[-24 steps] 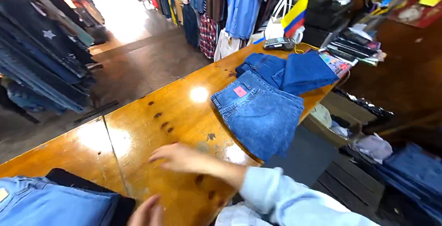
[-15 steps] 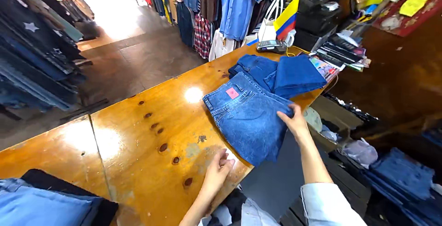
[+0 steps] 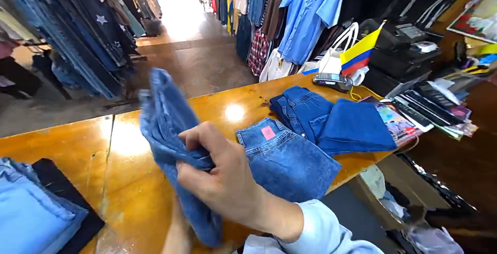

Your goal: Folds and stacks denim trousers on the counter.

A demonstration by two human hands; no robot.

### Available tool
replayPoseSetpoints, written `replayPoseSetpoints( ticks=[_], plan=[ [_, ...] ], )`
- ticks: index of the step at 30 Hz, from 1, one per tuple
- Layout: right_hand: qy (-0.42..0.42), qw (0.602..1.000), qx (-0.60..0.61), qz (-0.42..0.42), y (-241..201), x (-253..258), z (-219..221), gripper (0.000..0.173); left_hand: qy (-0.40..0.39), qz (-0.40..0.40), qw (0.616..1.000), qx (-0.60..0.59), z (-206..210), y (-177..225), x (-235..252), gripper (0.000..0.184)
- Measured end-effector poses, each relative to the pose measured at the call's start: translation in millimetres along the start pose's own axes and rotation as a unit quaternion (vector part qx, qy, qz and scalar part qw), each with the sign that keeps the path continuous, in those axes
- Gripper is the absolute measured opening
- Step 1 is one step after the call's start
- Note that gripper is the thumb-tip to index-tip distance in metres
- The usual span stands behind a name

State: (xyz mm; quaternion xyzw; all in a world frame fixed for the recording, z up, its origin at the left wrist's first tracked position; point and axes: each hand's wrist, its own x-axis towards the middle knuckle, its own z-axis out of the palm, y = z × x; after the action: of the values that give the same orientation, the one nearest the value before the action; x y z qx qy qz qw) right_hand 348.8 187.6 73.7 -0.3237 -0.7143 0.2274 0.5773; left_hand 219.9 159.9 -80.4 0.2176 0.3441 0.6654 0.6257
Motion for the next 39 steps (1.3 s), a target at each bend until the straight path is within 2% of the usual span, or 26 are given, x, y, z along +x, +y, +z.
replayPoseSetpoints(
  ticks=[2, 4, 5, 6, 8, 10, 11, 13, 16, 18, 19, 20, 22, 23, 24, 26, 27, 29, 30, 31, 32, 34, 35, 37, 39],
  plan=[
    [0.006, 0.999, 0.031, -0.009, 7.3, -6.4, 2.5, 0.040, -0.006, 0.043, 0.998, -0.047, -38.8, 20.9, 29.8, 0.038],
    [-0.003, 0.999, 0.029, 0.035, 32.1, -32.3, 6.3, 0.041, 0.083, 0.032, 0.993, 0.073, -53.6, 62.1, 33.8, 0.031],
    [-0.014, 0.995, 0.025, 0.091, 46.7, -55.9, 9.5, 0.039, 0.132, 0.005, 0.981, 0.143, -63.6, 78.5, 30.6, 0.029],
    [-0.043, 0.984, 0.025, 0.172, 61.6, -83.9, 11.0, 0.038, 0.160, -0.032, 0.961, 0.222, -81.3, 89.8, 28.5, 0.028],
    [-0.154, 0.929, 0.015, 0.335, 91.4, -140.7, 6.9, 0.044, 0.181, -0.101, 0.891, 0.403, -129.1, 96.3, 24.4, 0.042],
    [-0.265, 0.869, -0.033, 0.416, 115.4, -181.6, 3.3, 0.042, 0.173, -0.097, 0.816, 0.543, -167.3, 85.7, 21.8, 0.050],
    [-0.274, 0.864, -0.055, 0.419, 121.3, -194.9, 4.2, 0.039, 0.167, -0.088, 0.794, 0.577, -171.1, 82.8, 19.2, 0.047],
    [-0.260, 0.871, -0.073, 0.410, 127.1, -199.3, 11.4, 0.041, 0.177, -0.052, 0.794, 0.579, -166.8, 76.3, 21.7, 0.037],
    [-0.206, 0.886, -0.073, 0.410, 131.2, -191.4, 32.2, 0.053, 0.141, 0.041, 0.858, 0.493, -148.9, 72.5, 23.3, 0.025],
    [-0.165, 0.891, -0.083, 0.416, 134.5, -189.7, 40.0, 0.052, 0.092, 0.085, 0.870, 0.477, -138.3, 77.0, 32.6, 0.023],
    [-0.155, 0.888, -0.090, 0.423, 135.7, -191.5, 42.1, 0.050, 0.088, 0.085, 0.851, 0.510, -138.5, 78.7, 40.3, 0.023],
    [-0.152, 0.884, -0.097, 0.432, 135.7, -192.3, 42.8, 0.050, 0.094, 0.069, 0.818, 0.564, -140.7, 78.6, 48.8, 0.026],
    [-0.151, 0.872, -0.110, 0.452, 132.0, -184.7, 43.8, 0.048, 0.105, 0.049, 0.728, 0.676, -136.3, 74.7, 59.6, 0.039],
    [-0.138, 0.875, -0.116, 0.450, 130.1, -178.6, 45.9, 0.043, 0.106, 0.070, 0.696, 0.707, -127.8, 73.7, 58.8, 0.045],
    [-0.112, 0.892, -0.122, 0.421, 128.5, -175.0, 49.2, 0.034, 0.101, 0.103, 0.686, 0.714, -115.2, 72.7, 52.7, 0.050],
    [-0.093, 0.951, -0.129, 0.265, 126.1, -175.0, 59.9, 0.015, 0.054, 0.110, 0.714, 0.689, -88.6, 66.8, 28.3, 0.052],
    [-0.131, 0.970, -0.118, 0.170, 123.3, -173.8, 66.0, 0.011, 0.023, 0.067, 0.750, 0.658, -78.2, 60.9, 15.1, 0.057],
    [-0.263, 0.963, -0.038, 0.034, 116.0, -170.1, 79.9, 0.015, 0.019, -0.018, 0.817, 0.576, -67.8, 49.7, -3.0, 0.071],
    [-0.324, 0.946, 0.003, 0.016, 113.4, -166.6, 85.6, 0.024, 0.059, -0.018, 0.826, 0.560, -70.3, 45.5, -6.3, 0.072],
    [-0.336, 0.940, 0.041, 0.034, 112.5, -162.7, 89.2, 0.029, 0.103, 0.000, 0.824, 0.557, -76.7, 44.0, -7.1, 0.061],
    [-0.297, 0.949, 0.071, 0.083, 113.9, -158.3, 90.8, 0.027, 0.134, 0.017, 0.823, 0.551, -82.2, 47.0, -7.0, 0.048],
    [-0.189, 0.948, 0.071, 0.245, 123.9, -142.3, 89.5, 0.022, 0.155, 0.038, 0.836, 0.525, -80.7, 60.0, -8.6, 0.034],
    [-0.168, 0.926, 0.061, 0.332, 130.9, -132.5, 89.3, 0.021, 0.157, 0.044, 0.843, 0.512, -77.1, 64.8, -12.4, 0.030],
    [-0.191, 0.865, 0.085, 0.456, 146.9, -117.4, 96.9, 0.023, 0.153, 0.062, 0.848, 0.503, -69.2, 69.5, -21.3, 0.026],
    [-0.247, 0.830, 0.131, 0.483, 153.0, -106.0, 113.4, 0.028, 0.141, 0.087, 0.843, 0.512, -62.6, 71.6, -27.0, 0.023]
  ],
)
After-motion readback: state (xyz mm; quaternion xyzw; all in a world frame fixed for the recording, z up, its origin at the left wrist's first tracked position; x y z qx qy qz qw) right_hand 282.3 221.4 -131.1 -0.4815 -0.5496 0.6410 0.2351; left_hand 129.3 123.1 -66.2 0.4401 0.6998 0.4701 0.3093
